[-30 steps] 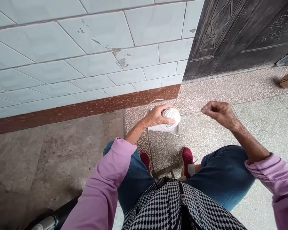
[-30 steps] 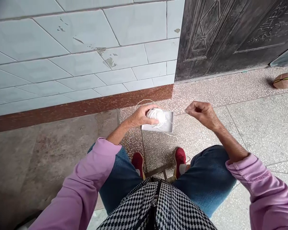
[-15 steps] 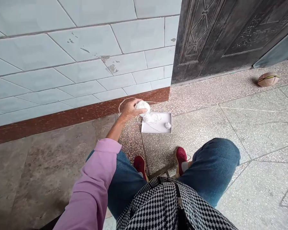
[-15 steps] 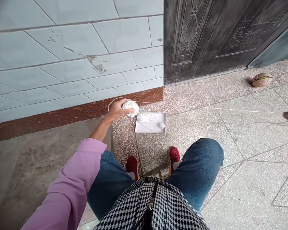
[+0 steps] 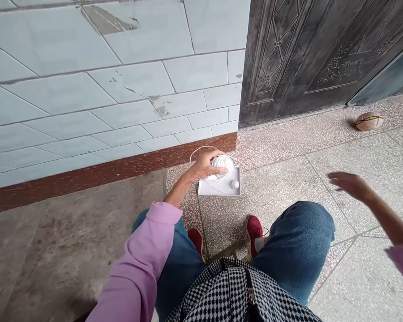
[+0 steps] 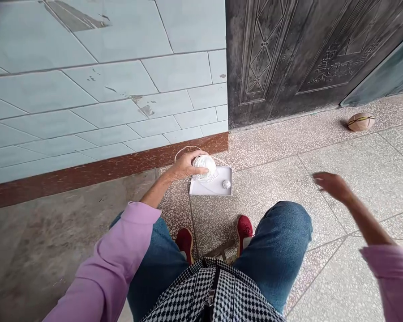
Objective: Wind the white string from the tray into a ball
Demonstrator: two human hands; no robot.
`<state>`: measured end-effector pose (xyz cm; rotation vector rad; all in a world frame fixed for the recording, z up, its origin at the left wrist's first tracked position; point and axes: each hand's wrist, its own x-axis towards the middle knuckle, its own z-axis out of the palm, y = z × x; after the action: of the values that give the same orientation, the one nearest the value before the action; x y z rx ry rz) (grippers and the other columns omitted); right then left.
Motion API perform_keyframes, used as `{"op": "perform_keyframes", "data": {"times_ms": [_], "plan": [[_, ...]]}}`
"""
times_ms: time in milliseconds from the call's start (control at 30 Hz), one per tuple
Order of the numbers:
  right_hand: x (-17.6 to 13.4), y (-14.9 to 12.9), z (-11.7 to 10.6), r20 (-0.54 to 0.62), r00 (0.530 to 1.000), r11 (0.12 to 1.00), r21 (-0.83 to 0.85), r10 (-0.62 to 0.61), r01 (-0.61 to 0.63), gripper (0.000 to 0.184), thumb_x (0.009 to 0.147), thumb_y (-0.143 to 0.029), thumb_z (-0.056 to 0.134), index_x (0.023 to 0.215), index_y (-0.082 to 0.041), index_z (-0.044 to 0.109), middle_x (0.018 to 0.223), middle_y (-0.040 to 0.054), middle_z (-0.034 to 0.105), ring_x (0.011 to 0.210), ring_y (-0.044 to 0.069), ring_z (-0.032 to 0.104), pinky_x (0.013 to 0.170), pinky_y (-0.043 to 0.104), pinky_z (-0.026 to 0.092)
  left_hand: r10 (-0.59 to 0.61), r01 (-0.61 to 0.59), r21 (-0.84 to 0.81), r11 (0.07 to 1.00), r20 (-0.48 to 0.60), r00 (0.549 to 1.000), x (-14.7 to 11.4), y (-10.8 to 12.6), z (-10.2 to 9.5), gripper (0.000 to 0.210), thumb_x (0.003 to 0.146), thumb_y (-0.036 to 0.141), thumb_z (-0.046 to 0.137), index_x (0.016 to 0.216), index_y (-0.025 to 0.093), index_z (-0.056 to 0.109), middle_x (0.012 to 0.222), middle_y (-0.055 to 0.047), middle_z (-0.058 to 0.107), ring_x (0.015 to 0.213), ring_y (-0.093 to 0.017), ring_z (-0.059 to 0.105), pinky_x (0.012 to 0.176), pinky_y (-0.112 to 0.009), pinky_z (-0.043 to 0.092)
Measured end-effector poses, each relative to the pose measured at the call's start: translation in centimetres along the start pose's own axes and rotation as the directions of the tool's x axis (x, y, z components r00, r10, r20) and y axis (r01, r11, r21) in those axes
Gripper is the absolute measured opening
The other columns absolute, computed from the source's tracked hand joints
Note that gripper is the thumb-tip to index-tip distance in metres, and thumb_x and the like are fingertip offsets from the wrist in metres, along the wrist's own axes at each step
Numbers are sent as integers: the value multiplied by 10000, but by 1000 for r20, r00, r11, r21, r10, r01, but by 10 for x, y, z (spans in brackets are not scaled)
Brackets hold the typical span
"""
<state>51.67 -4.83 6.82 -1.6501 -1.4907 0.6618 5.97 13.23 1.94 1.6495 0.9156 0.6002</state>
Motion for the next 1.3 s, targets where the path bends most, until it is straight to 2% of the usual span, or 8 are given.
{"op": "perform_keyframes", "data": {"times_ms": [200,367,567,700,833,900,1067,1300], "plan": [[53,-38,136,473,880,912,336,54,-236,454,897,-488,866,1213,-167,817,1414,193,755,771,177,793,562,299,660,59,-58,-11,998,50,997,9,10,22,636,554,492,1003,1095,219,810,1031,-62,767,956,-266,669,905,-387,505],[62,-54,194,609,791,800,446,57,-401,531,783,-609,943,1009,-160,771,786,40,766,624,144,717,526,239,586,83,-79,-36,996,126,989,1,16,24,609,631,475,980,1159,218,817,1107,-75,780,997,-276,693,894,-371,540],[20,35,63,182,894,874,205,409,-441,636,591,-763,935,712,-179,715,584,5,632,529,128,591,501,273,535,-36,34,-417,908,5,999,-9,22,1,762,634,576,992,1283,225,803,1166,-127,799,956,-308,755,719,-339,615],[-50,85,-43,-94,788,794,64,608,-605,532,559,-646,940,537,-255,579,494,36,565,433,167,515,438,371,524,-66,-55,-574,817,-188,980,-15,29,-7,702,637,667,992,1107,171,831,1088,-139,812,1017,-331,769,760,-346,637],[-82,103,-65,-34,645,637,-123,764,-761,284,625,-339,902,563,-235,644,608,131,687,527,265,681,516,418,599,-95,-17,-632,775,-142,985,-10,32,10,735,601,654,1029,1088,146,816,1099,-147,811,1078,-332,761,834,-373,643],[-66,99,-44,24,663,645,-263,748,-718,167,641,-262,865,639,-206,707,700,151,744,595,280,721,521,399,606,-113,-8,-672,741,-136,984,-1,31,23,776,560,668,1041,1075,137,805,1076,-148,811,1083,-328,758,852,-382,637],[23,31,64,199,936,956,-5,290,-295,326,808,-419,806,1039,-189,810,1185,155,823,954,283,787,642,359,684,-129,-22,-735,677,-148,980,16,26,41,800,546,677,1049,1095,154,793,1106,-142,813,1089,-313,756,854,-384,628],[84,-82,215,448,884,868,483,-133,-114,565,818,-478,875,1292,-229,696,1240,141,789,1083,284,767,713,341,668,-89,-69,-758,649,-166,982,18,30,39,777,561,682,1045,1074,155,795,1070,-131,814,1008,-274,753,858,-360,608]]}}
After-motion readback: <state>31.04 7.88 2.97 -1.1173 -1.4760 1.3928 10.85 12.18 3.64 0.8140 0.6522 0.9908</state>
